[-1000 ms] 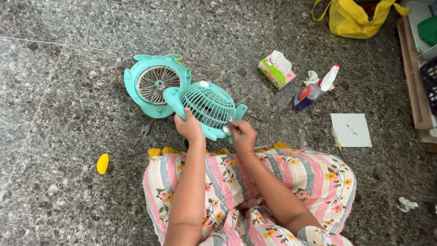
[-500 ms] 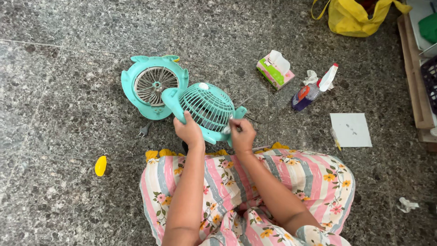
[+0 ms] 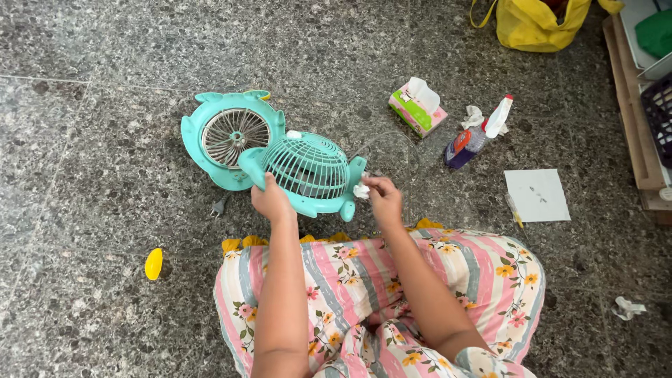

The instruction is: The person disassembles a small teal electric fan, sprays the components with a cleaning solution, and wipes the fan blades and grille with a tissue. The person reassembles the fan and continues wiping the exterior.

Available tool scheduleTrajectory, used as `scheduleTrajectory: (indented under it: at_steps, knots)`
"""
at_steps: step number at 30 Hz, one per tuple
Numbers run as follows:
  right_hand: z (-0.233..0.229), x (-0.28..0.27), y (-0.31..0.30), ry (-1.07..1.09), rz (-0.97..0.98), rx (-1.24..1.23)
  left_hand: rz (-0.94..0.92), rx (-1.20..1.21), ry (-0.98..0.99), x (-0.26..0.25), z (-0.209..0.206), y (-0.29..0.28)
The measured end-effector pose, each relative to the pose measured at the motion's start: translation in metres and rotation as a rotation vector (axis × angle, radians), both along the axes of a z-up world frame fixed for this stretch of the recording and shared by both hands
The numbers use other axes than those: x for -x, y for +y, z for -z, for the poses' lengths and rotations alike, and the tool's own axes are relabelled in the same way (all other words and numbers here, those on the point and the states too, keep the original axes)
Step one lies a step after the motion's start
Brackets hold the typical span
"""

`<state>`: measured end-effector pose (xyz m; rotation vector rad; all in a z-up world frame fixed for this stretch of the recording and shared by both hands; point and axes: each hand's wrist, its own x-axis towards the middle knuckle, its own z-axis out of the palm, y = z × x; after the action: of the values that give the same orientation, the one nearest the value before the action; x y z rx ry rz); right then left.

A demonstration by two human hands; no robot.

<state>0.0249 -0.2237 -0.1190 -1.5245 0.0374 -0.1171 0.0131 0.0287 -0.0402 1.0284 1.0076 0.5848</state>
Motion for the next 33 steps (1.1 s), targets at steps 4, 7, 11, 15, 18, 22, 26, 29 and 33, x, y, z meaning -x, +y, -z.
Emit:
scheduleTrajectory:
  at_steps: [4, 7, 11, 15, 18, 22, 26, 29, 33]
  knots:
    - [-0.024, 0.004, 0.019, -0.125, -0.063, -0.036, 0.019, -0.007, -0.102, 0.002, -0.003, -0.003]
    - [-0.046, 0.004, 0.034, -0.257, -0.001, 0.105, 0.026, -0.041, -0.069, 0.002, -0.002, -0.007]
    - [-0.063, 0.008, 0.044, -0.399, 0.042, 0.444, 0.031, -0.112, -0.033, 0.003, -0.002, -0.008]
    - [-0.06, 0.018, 0.045, -0.248, 0.032, 0.368, 0.045, -0.04, -0.115, 0.005, -0.004, -0.009]
    - [-0.053, 0.028, 0.046, -0.147, 0.035, 0.383, 0.019, -0.17, -0.004, 0.004, -0.005, -0.011]
    - [-0.046, 0.041, 0.049, -0.149, 0.05, 0.282, 0.067, -0.118, -0.039, 0.004, -0.009, -0.009]
    - [-0.047, 0.049, 0.055, -0.225, 0.097, 0.264, 0.098, -0.164, 0.065, 0.008, -0.016, -0.01]
    - [-0.048, 0.049, 0.059, -0.181, 0.132, 0.312, 0.12, -0.29, 0.076, 0.011, -0.021, -0.017]
    - [-0.039, 0.042, 0.057, -0.028, 0.129, 0.41, 0.136, -0.361, 0.119, 0.016, -0.023, -0.028]
